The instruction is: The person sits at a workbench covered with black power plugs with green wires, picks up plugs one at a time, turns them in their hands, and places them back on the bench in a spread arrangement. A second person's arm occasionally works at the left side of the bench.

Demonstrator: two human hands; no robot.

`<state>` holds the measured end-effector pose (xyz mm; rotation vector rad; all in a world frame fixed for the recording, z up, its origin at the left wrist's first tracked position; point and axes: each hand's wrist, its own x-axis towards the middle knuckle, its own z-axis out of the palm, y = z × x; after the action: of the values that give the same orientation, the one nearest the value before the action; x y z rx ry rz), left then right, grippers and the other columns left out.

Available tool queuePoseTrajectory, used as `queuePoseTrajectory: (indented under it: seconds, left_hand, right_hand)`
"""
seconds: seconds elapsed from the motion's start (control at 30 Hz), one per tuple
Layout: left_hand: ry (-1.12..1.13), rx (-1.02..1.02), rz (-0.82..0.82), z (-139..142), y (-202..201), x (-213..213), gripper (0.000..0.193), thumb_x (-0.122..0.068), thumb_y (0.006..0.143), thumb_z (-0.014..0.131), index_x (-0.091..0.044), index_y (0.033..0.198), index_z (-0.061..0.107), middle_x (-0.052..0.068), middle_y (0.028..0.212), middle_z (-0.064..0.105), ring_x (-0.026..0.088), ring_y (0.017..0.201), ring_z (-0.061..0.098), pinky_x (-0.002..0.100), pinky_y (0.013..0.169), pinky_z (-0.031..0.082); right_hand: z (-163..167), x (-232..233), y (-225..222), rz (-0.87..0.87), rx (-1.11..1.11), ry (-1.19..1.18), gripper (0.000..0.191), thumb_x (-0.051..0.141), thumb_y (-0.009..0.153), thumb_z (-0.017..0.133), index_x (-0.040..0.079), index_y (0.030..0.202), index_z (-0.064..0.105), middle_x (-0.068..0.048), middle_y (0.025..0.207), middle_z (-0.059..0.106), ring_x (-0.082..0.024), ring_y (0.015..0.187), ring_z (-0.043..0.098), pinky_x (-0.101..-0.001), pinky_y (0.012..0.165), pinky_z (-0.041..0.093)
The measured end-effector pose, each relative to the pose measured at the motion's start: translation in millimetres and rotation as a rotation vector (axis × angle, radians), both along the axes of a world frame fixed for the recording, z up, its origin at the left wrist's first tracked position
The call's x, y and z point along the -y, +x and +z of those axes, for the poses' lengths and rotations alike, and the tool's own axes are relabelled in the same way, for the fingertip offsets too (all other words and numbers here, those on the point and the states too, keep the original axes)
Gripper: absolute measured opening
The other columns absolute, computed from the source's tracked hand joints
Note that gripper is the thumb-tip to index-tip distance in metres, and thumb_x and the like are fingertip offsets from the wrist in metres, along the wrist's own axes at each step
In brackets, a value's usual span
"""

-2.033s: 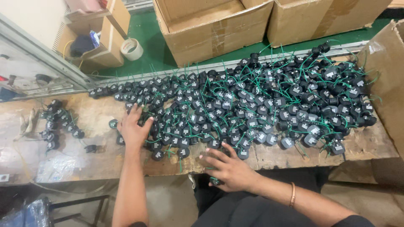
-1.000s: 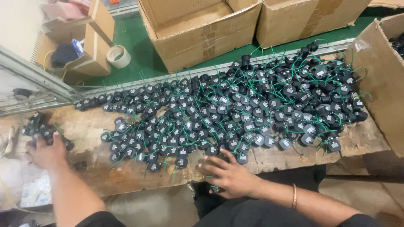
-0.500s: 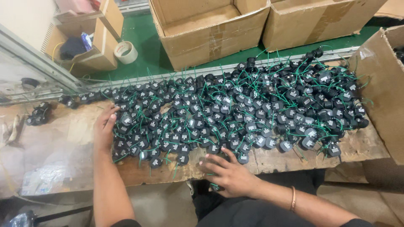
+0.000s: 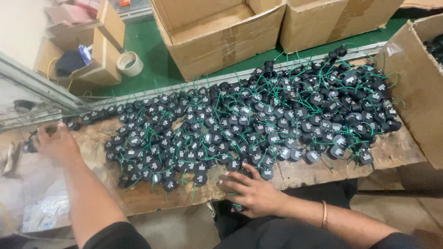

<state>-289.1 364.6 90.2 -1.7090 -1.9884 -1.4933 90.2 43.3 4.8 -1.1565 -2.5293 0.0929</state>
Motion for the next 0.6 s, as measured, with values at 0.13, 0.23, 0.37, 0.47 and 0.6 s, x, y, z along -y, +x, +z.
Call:
queuePoseTrajectory:
  seconds: [0.13, 0.23, 0.37, 0.47, 0.6]
  left_hand:
    - [-0.276, -0.156, -0.139, 3.8, 5.8, -20.8, 0.075, -0.042, 0.09, 0.087, 0.0, 0.145, 0.058, 0.029, 0.134, 0.06, 0.058, 0.138, 0.034, 0.065, 0.113, 0.026]
    - [-0.379, -0.183, -0.165, 2.4, 10.4, -27.0, 0.066, -0.045, 0.086, 0.087, -0.007, 0.137, 0.068, 0.029, 0.137, 0.059, 0.047, 0.13, 0.048, 0.054, 0.108, 0.036]
    - [-0.39, -0.184, -0.289, -6.9, 11.2, -22.4, 0.054, -0.043, 0.087, 0.085, -0.006, 0.125, 0.074, 0.023, 0.121, 0.068, 0.04, 0.112, 0.063, 0.047, 0.098, 0.048]
    - [-0.298, -0.174, -0.342, -17.7, 14.7, -11.6, 0.035, -0.035, 0.097, 0.082, -0.005, 0.115, 0.077, 0.02, 0.108, 0.073, 0.036, 0.105, 0.068, 0.045, 0.096, 0.051]
    - [-0.327, 0.04, -0.467, -40.6, 18.1, 18.9, 0.022, -0.025, 0.106, 0.072, -0.005, 0.115, 0.077, 0.015, 0.115, 0.075, 0.027, 0.106, 0.07, 0.039, 0.097, 0.052]
  right_hand:
    - [1.8, -1.4, 1.6, 0.019, 0.01, -0.029, 0.058, 0.032, 0.067, 0.084, 0.017, 0.121, 0.069, -0.009, 0.154, 0.048, -0.032, 0.148, 0.037, -0.0697, 0.115, 0.017]
    - [1.9, -4.5, 3.1, 0.012, -0.002, -0.006, 0.052, 0.033, 0.072, 0.084, 0.017, 0.12, 0.068, -0.008, 0.155, 0.048, -0.031, 0.15, 0.037, -0.0691, 0.117, 0.017]
    - [1.5, -5.9, 5.0, -0.003, 0.01, -0.043, 0.064, 0.031, 0.063, 0.083, 0.016, 0.124, 0.07, -0.009, 0.153, 0.049, -0.031, 0.147, 0.038, -0.0692, 0.115, 0.018]
    - [1.3, -4.0, 6.9, 0.006, 0.002, -0.027, 0.055, 0.032, 0.069, 0.084, 0.016, 0.119, 0.069, -0.008, 0.151, 0.049, -0.031, 0.149, 0.037, -0.0697, 0.116, 0.017]
    - [0.5, -0.3, 6.9, -0.004, -0.013, -0.003, 0.051, 0.031, 0.072, 0.083, 0.017, 0.119, 0.069, -0.008, 0.153, 0.05, -0.031, 0.15, 0.037, -0.0679, 0.118, 0.018]
